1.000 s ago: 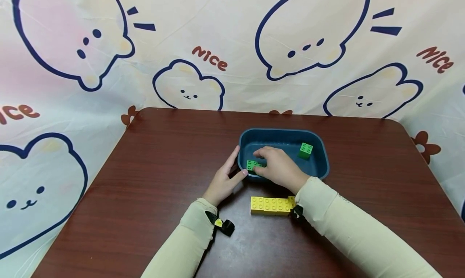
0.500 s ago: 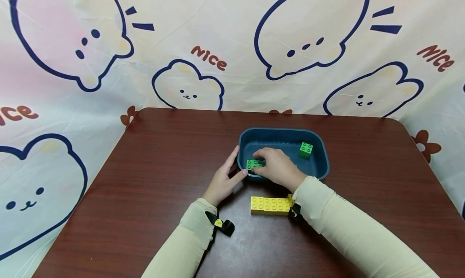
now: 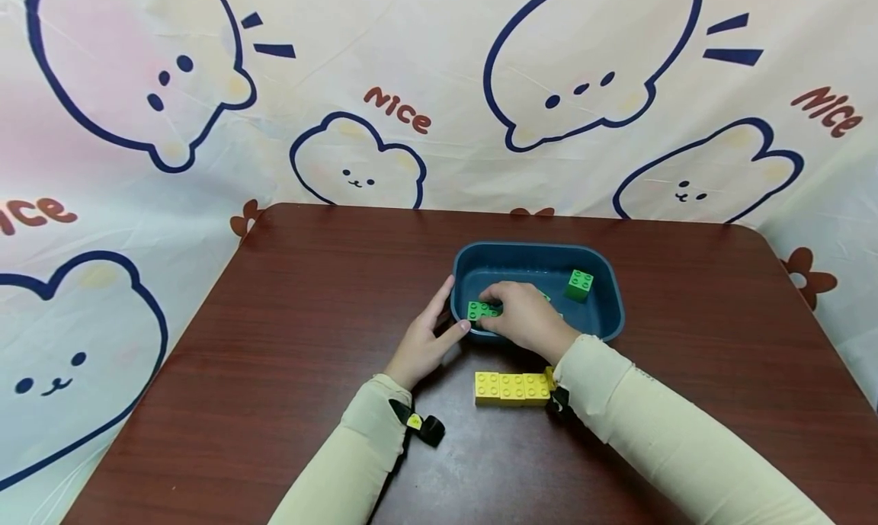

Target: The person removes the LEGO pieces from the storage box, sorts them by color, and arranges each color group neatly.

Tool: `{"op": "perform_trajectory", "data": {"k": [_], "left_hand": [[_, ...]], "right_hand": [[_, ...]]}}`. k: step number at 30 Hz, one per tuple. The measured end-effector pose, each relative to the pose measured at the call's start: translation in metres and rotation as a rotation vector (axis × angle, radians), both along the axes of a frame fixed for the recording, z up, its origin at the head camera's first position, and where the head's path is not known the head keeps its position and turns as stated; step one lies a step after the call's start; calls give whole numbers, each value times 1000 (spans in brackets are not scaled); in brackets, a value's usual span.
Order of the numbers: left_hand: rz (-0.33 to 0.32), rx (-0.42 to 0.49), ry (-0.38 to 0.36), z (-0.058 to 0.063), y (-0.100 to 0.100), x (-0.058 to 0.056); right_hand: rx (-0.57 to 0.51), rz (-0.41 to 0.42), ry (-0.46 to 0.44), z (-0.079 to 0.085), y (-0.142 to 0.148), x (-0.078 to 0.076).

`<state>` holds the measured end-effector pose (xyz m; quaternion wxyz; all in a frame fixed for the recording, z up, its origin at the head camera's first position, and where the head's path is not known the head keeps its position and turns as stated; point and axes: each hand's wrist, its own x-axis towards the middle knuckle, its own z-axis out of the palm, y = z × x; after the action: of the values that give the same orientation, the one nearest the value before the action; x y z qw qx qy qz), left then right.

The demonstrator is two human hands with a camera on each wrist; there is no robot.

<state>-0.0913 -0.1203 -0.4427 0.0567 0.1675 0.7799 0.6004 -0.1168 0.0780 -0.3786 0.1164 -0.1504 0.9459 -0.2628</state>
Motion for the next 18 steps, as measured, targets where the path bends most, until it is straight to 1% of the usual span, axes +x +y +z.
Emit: {"op": "perform_trajectory", "data": {"k": [7, 11, 18], "left_hand": [[-9, 12, -24, 2, 1, 0], [-15, 1, -19, 3, 1, 0], [-5, -35, 4, 4, 2, 1]], "right_hand": [[21, -8, -1, 1, -1, 0], [32, -20, -4, 1, -1, 0], [19, -7, 22, 1, 2, 0]]}}
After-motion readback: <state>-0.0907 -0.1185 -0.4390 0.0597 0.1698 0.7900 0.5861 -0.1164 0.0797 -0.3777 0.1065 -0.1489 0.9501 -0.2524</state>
